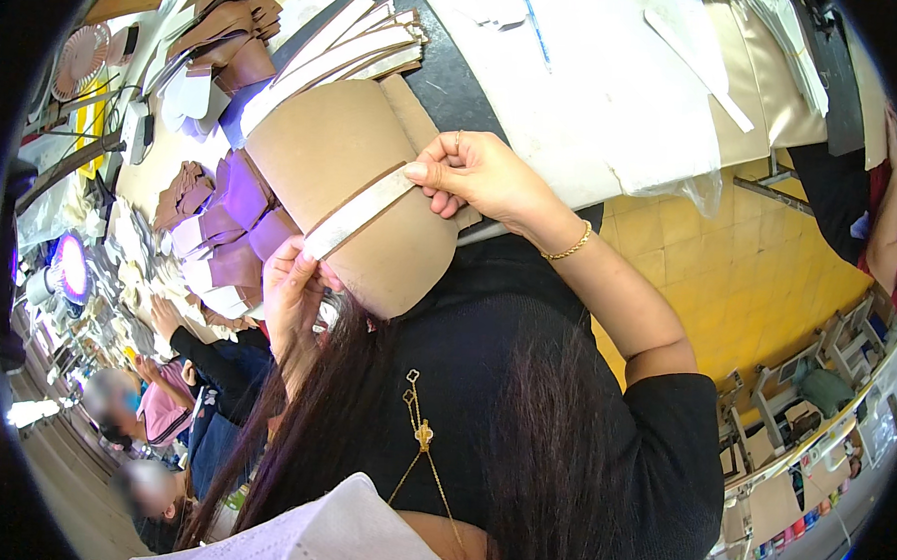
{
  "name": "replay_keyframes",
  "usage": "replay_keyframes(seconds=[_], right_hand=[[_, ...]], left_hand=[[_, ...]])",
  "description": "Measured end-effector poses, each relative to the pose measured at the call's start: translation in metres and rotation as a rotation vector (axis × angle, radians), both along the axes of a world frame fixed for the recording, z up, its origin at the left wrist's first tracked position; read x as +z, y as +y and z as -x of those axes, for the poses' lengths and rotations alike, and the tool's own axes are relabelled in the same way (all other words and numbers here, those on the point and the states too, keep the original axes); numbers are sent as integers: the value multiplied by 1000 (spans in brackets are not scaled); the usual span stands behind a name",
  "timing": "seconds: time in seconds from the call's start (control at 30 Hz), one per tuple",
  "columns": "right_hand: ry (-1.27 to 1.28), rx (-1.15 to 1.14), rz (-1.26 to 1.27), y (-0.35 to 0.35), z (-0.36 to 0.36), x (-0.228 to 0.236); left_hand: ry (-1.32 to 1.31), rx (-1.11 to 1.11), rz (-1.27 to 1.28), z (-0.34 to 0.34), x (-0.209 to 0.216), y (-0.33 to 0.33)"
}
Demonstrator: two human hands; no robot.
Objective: The person repeatedly wraps a white strap around a beige shoe last, then uses a small brush to apply adhesive to a white fabric piece on the table. The person handles multiple shoe components and tools while seated at a workbench in a busy workshop.
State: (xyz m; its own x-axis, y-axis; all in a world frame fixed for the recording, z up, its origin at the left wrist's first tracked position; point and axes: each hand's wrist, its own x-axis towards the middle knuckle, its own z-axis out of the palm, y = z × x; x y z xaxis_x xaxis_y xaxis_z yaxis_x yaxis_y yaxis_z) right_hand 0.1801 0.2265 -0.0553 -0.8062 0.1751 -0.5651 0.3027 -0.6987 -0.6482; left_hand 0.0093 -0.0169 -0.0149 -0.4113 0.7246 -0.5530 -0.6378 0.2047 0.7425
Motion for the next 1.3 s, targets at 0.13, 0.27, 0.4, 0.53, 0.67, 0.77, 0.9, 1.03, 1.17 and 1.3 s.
replay_keyframes(seconds=[0.13,0.27,0.4,0.53,0.67,0.77,0.9,1.03,1.17,1.3], right_hand=[[-31,-125,-113,-12,-3,1],[-63,-189,-232,-24,-5,5],[-39,-193,-863,-1,0,29],[318,-33,-1710,-10,14,74],[607,359,-1710,-54,38,82],[660,408,-1609,-51,32,66],[668,221,-1401,-39,17,43],[607,7,-1078,-48,5,28],[488,-107,-740,-57,-4,17],[336,-165,-645,-60,-6,5]], left_hand=[[-6,-2,-20,1,-1,1],[16,-3,-40,-2,-2,3],[32,49,-66,-8,3,3],[74,95,-106,-8,16,3],[69,153,-61,-6,17,9],[123,24,-92,-1,13,9],[76,-12,-55,4,2,11],[50,-12,-65,5,0,12],[78,-16,-39,5,0,11],[66,-21,-43,5,-5,11]])
